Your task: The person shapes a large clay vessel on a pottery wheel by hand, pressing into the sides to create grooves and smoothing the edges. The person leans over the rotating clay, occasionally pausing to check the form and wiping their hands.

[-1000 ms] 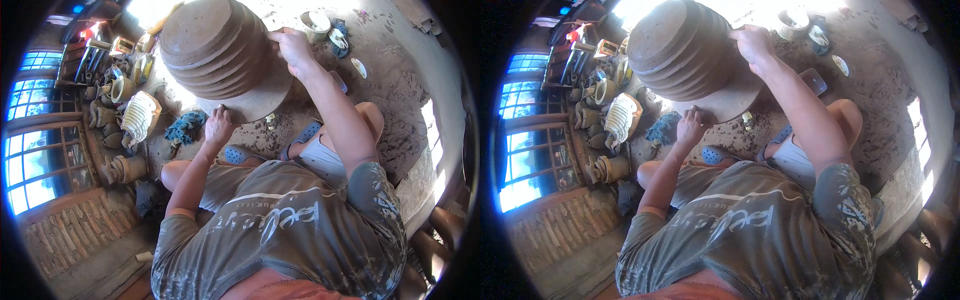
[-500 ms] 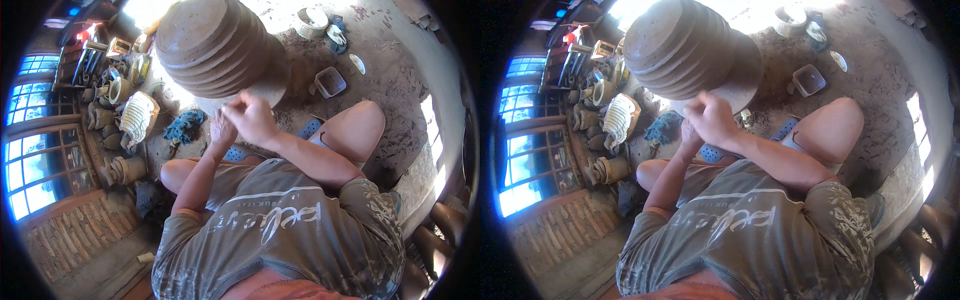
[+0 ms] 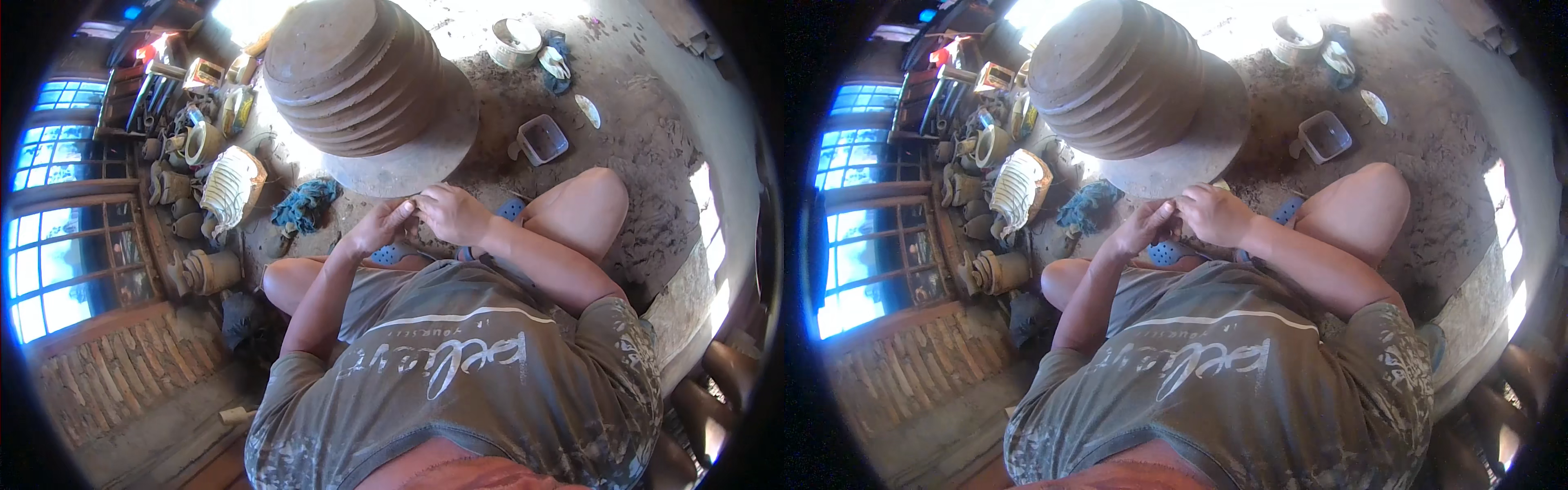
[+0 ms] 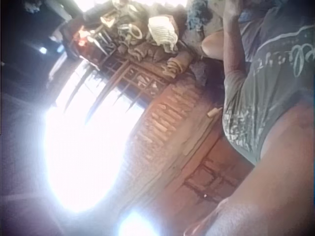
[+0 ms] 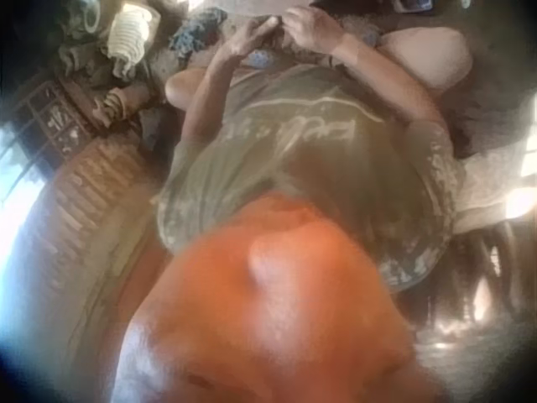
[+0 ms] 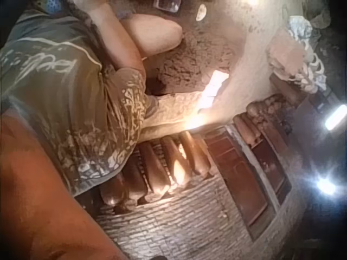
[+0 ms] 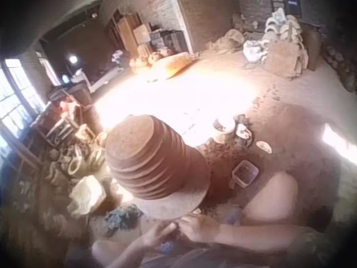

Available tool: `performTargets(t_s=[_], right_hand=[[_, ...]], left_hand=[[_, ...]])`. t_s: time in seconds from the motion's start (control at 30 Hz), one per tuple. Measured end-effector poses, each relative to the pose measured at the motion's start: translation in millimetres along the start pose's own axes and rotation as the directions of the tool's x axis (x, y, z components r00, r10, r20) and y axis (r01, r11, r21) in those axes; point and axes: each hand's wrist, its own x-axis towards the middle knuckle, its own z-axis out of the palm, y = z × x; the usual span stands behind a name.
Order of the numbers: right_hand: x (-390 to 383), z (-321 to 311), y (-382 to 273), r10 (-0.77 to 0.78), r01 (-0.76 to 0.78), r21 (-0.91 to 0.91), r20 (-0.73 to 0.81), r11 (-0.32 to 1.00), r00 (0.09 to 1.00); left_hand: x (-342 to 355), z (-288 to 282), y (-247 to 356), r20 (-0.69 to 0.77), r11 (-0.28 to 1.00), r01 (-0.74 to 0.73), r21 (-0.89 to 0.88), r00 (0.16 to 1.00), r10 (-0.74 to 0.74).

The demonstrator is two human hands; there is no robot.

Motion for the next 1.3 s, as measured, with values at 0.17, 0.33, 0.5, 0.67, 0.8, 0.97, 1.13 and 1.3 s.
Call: performTargets(t_s=[0.17,0.33,0.5,0.67,0.8,0.97,1.13,1.3], right_hand=[[2.1,-12.8,-17.7,0.117,-0.084,0.219,-0.146,0.972,0.982],[1.9,-18.4,-17.5,0.274,-0.227,0.334,-0.1,0.915,0.957],[-3.8,-16.2,-11.1,0.29,-0.243,0.296,-0.125,0.924,0.949],[0.5,-26.0,-7.7,-0.029,0.021,-0.04,-0.205,0.999,0.978],[7.5,-43.7,1.1,-0.034,0.002,-0.124,-0.254,0.992,0.967],[39.4,-76.7,1.0,0.285,-0.189,0.233,-0.51,0.954,0.812],[61.6,-88.8,-1.6,0.165,-0.114,0.126,-0.55,0.985,0.818],[77.5,-79.0,-2.0,0.147,-0.062,0.165,-0.575,0.984,0.805]], left_hand=[[-0.6,12.7,18.2,-0.079,0.992,0.052,-0.113,0.995,-0.061],[10.2,21.9,9.3,-0.113,0.942,0.081,-0.325,0.986,-0.124],[11.1,17.3,4.3,-0.063,0.956,0.098,-0.277,0.991,-0.12],[13.7,21.4,7.2,-0.013,0.886,0.184,-0.426,0.978,-0.21],[34.6,14.8,-20.9,-0.33,0.991,-0.036,0.133,0.941,0.078],[49.7,21.7,-63.0,-0.5,0.473,0.259,0.842,0.702,0.506],[51.9,21.4,-62.9,-0.487,0.394,0.332,0.857,0.769,0.414],[41.4,-0.4,-53.4,-0.501,0.438,0.335,0.834,0.794,0.345]])
